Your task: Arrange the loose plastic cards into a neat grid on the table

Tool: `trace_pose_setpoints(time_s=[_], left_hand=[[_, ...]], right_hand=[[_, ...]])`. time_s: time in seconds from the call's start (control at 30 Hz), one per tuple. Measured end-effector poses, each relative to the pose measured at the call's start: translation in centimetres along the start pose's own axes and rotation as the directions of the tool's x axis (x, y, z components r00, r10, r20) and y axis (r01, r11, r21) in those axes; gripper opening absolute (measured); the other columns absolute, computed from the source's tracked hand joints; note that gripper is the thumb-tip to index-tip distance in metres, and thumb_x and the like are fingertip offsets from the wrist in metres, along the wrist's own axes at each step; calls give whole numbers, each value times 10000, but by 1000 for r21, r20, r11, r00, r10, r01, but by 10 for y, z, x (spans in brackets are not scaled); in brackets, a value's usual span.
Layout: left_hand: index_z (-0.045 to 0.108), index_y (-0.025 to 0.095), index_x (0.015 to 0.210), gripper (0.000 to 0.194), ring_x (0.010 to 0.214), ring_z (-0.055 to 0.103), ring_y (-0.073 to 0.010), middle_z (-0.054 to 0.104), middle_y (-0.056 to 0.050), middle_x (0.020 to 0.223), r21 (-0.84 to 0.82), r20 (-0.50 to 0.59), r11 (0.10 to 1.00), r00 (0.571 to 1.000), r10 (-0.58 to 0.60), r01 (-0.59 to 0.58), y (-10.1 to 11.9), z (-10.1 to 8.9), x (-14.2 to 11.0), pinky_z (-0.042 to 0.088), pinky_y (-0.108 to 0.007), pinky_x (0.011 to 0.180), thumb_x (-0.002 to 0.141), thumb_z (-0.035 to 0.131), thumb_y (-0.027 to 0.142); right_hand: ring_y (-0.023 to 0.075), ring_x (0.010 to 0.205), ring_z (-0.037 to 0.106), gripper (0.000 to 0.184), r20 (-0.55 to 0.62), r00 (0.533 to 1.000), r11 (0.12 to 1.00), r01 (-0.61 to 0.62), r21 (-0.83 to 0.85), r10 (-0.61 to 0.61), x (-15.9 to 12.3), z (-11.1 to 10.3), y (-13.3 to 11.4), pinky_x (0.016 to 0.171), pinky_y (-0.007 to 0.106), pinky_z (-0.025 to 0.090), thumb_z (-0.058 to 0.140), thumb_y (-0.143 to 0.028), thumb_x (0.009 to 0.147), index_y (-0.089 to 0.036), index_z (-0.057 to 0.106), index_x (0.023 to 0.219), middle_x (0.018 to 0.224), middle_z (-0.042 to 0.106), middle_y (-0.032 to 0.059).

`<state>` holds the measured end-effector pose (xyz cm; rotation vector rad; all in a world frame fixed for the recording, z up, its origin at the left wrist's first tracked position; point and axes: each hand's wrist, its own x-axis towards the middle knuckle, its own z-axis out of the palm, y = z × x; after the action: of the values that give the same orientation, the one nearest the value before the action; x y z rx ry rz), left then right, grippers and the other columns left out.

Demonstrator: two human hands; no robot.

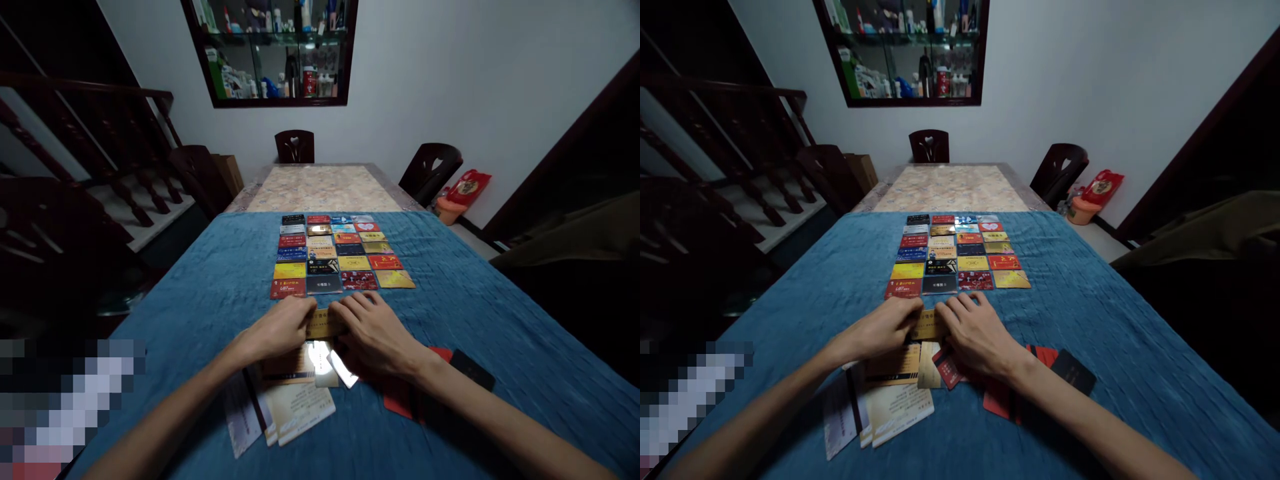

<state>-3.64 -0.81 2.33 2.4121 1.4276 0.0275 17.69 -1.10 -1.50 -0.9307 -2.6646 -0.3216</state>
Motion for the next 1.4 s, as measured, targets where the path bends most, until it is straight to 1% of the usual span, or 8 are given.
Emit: trace_pose_setpoints(time_s=[0.23, 0.33, 0.43, 0.6, 0.77, 0.97, 1.2, 1.4], left_hand=[[548, 173, 791, 153, 753, 592, -178, 664, -56, 826, -40, -35, 999, 999, 14, -15, -1, 3, 0, 363, -276, 640, 874, 441, 100], [554, 175, 814, 149, 797, 608, -187, 667, -62, 872, -31, -66, 999, 998, 18, -20, -3, 6, 2, 412, -289, 691, 897, 441, 126], [578, 174, 924, 120, 899, 625, -206, 655, -80, 981, -10, -102, 1000, 995, 10, -11, -4, 7, 3, 467, -318, 788, 907, 463, 144], [535, 194, 1156, 282, 1036, 591, -235, 578, -95, 1135, 80, -159, 997, 987, 6, 7, 5, 6, 1, 495, -371, 900, 880, 505, 141], [486, 173, 1230, 381, 1099, 550, -280, 544, -124, 1203, 171, -161, 985, 986, 34, -6, 14, 8, -1, 491, -415, 927, 853, 526, 135], [428, 172, 1342, 507, 1128, 531, -298, 545, -159, 1279, 263, -157, 964, 984, 88, -44, 14, 19, -1, 463, -446, 946, 842, 481, 110], [424, 137, 1360, 577, 1169, 519, -324, 531, -189, 1332, 307, -105, 948, 986, 126, -88, 17, 22, 3, 449, -465, 967, 790, 490, 75], [448, 148, 1320, 454, 1155, 529, -313, 527, -179, 1321, 291, -154, 952, 977, 144, -95, 14, 16, 13, 455, -446, 949, 867, 482, 135]], right_hand=[[250, 927, 539, 287, -42, 999, 1000, -5, -20, 4, 0, 1, 3, 821, 414, 396, 529, -223, 917, -154, 556, 1194, 1050, 659, 106], [267, 977, 523, 315, -61, 998, 1000, -9, -22, 8, 0, 1, 5, 831, 425, 409, 514, -216, 903, -154, 561, 1208, 1111, 638, 134], [273, 982, 510, 310, -101, 995, 999, -17, -28, 14, 0, 0, 8, 830, 425, 414, 526, -216, 891, -137, 580, 1186, 1121, 625, 154], [278, 982, 494, 328, -144, 989, 999, -39, -22, 36, 0, -1, 13, 804, 407, 413, 568, -240, 863, -143, 591, 1175, 1098, 616, 158], [279, 967, 489, 358, -142, 989, 999, -50, -18, 47, -2, -3, 15, 791, 396, 416, 612, -258, 824, -136, 588, 1161, 1077, 613, 151], [277, 969, 486, 414, -112, 992, 997, -56, 54, 62, -11, -4, 21, 810, 412, 428, 623, -294, 832, -141, 563, 1212, 1086, 601, 151], [275, 946, 507, 376, -100, 993, 998, -54, 45, 58, -24, -3, 27, 765, 407, 451, 576, -317, 869, -144, 569, 1203, 1076, 610, 159], [274, 957, 511, 437, -140, 989, 998, -38, 46, 44, -19, -3, 39, 772, 408, 470, 594, -303, 867, -121, 541, 1261, 1092, 603, 159]])
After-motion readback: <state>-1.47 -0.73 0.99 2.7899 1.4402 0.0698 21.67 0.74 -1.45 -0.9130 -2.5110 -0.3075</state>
